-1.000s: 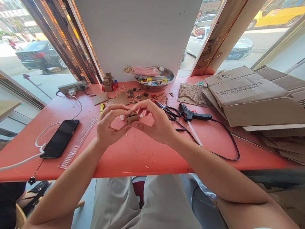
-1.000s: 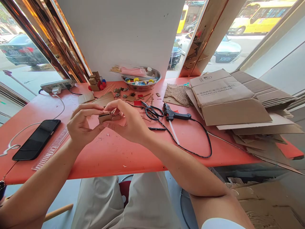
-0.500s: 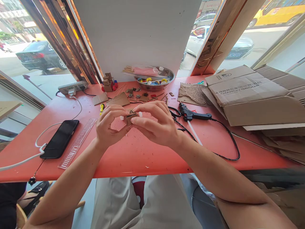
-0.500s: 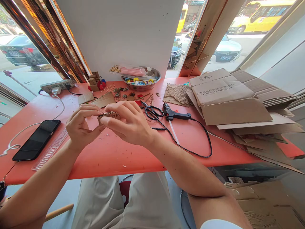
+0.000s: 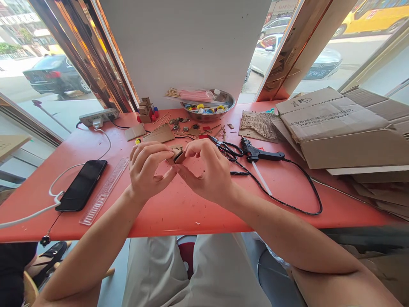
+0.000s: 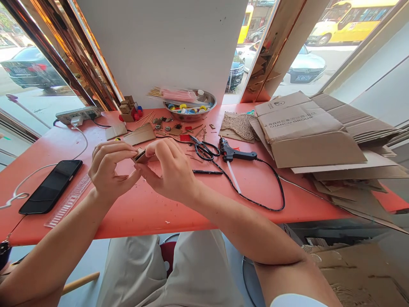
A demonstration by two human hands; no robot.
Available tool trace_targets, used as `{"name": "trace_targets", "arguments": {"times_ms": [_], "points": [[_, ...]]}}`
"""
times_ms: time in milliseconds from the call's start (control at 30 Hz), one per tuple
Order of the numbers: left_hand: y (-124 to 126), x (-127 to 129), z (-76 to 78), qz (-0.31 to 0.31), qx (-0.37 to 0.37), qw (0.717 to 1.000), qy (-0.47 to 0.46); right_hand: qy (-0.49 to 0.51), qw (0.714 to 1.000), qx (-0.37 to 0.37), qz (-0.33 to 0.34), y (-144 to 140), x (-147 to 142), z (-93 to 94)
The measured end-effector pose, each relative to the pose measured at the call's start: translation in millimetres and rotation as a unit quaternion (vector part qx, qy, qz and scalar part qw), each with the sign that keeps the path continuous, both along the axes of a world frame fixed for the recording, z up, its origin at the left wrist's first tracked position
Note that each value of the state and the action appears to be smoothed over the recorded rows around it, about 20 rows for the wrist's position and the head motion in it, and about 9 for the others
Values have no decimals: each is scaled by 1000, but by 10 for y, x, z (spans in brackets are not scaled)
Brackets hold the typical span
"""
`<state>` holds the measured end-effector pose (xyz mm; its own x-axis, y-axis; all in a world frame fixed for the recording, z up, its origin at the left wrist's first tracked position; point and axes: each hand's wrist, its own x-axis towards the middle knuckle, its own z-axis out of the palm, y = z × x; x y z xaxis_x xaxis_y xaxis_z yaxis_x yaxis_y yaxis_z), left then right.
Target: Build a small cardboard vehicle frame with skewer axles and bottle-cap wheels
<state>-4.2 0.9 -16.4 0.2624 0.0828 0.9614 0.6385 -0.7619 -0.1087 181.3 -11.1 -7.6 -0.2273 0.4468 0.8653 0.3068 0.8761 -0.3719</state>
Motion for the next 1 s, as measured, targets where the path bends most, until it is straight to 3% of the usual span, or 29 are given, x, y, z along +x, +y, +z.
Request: {"name": "trace_targets", "arguments": {"times_ms": [233,400,633,733,833,1000], "points": [[-7,-60,-9,12,-25,999,16,34,995,-93,16,-42,-14,29],[6,-51,-2,33,30,999,19,61,991,-115,27,-68,-20,45],[12,-136,-12,9,-17,999,39,93,979,-178,39,-94,-38,60],[30,-130,-19,1,9,999,31,111,972,-199,60,-102,-48,71],[46,-111,-33,12,32,999,26,122,967,-212,76,-106,-54,83],[41,-118,-45,41,10,999,25,133,960,-235,79,-106,-62,93]]}}
